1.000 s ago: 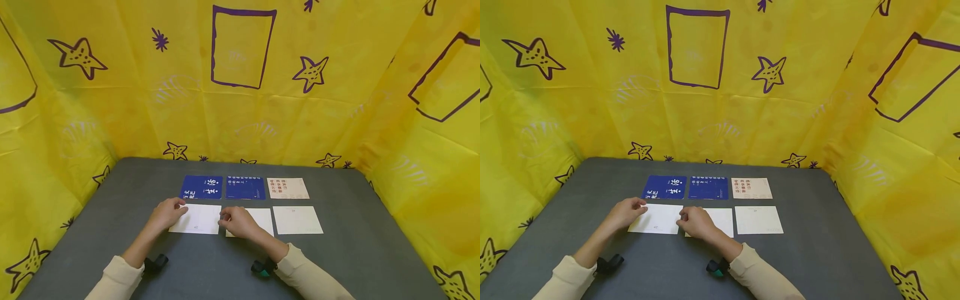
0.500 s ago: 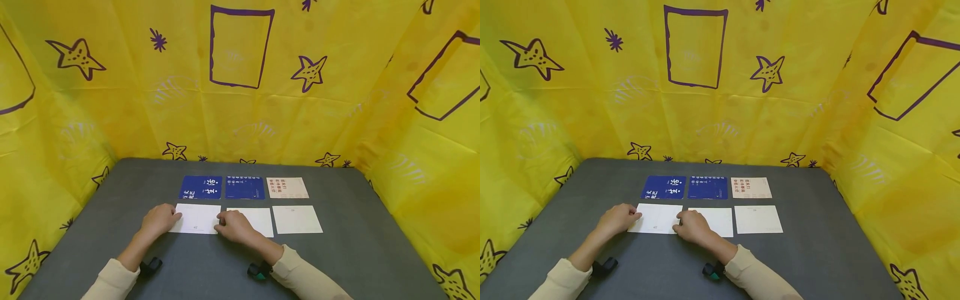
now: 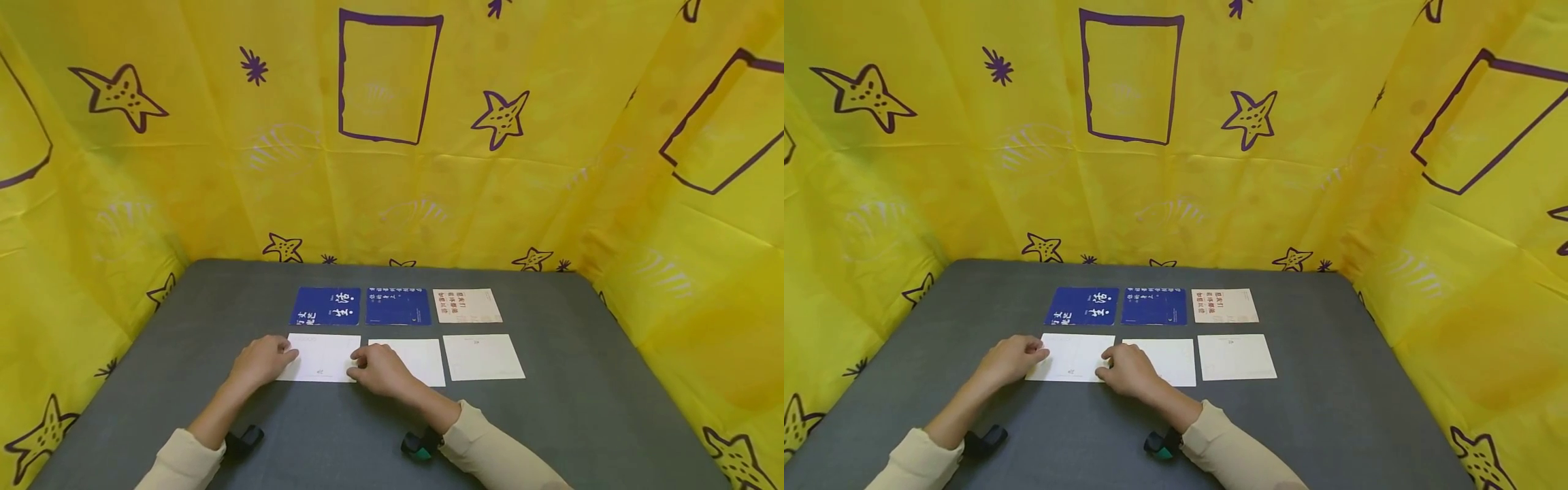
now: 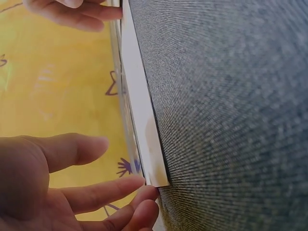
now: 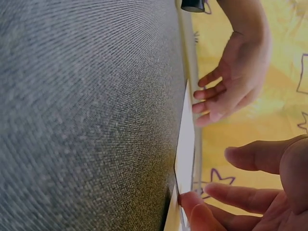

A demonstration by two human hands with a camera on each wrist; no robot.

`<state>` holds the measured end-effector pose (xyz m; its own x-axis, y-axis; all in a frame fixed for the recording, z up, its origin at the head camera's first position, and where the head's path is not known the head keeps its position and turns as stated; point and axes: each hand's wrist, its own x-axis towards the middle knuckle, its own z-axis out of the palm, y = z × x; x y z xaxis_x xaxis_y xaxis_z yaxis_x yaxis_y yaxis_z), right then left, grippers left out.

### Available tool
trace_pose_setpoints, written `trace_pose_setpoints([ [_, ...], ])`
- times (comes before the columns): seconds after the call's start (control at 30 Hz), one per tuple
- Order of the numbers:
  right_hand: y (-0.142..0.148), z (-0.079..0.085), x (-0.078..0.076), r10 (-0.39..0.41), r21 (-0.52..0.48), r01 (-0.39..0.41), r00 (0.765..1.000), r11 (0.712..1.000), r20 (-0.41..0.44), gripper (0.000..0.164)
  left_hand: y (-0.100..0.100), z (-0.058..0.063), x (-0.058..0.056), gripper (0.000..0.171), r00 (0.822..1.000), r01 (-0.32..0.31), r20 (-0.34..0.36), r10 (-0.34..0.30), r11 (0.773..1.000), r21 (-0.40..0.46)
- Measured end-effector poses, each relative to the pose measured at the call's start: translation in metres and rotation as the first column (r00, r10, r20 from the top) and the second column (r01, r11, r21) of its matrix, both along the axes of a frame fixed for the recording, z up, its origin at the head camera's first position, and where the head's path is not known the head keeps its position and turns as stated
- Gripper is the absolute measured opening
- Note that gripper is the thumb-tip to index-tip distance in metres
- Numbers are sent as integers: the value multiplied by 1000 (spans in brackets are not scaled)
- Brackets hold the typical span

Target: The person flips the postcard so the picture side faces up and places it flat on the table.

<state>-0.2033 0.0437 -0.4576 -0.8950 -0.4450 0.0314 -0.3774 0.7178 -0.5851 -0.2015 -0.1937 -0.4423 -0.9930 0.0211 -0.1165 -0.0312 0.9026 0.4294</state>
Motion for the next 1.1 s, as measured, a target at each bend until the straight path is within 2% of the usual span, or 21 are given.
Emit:
trace_pose_setpoints([
  [0.2,3,1,-4,5,-110,5,996,994,89,27,-5,-1,-1,31,1000,26,-9,-26,998,65],
  [0.3,4,0,-6,5,-140,11,993,990,115,27,-9,-2,-2,30,999,43,-27,-41,995,85],
  [0.37,5,0,-7,6,-146,12,993,989,120,27,-11,-2,-2,34,998,46,-37,-43,994,94],
  [0.5,6,-1,-7,2,-162,21,991,987,137,26,-13,-4,-2,49,999,32,-44,-27,992,123],
  [0.73,8,-2,-7,-14,-210,50,985,976,171,23,-16,-4,-3,48,1000,10,-28,-5,985,175],
  [0.87,9,-3,-7,-35,-285,99,975,953,221,24,-19,-5,-4,49,1000,-1,-19,5,977,213],
  [0.97,9,-2,-7,-59,-352,151,964,924,259,24,-22,-6,-5,48,1000,-7,-17,12,967,254],
  [1.1,9,-1,-7,-82,-418,195,958,887,274,24,-25,-8,-5,44,1000,-7,-16,13,944,329],
])
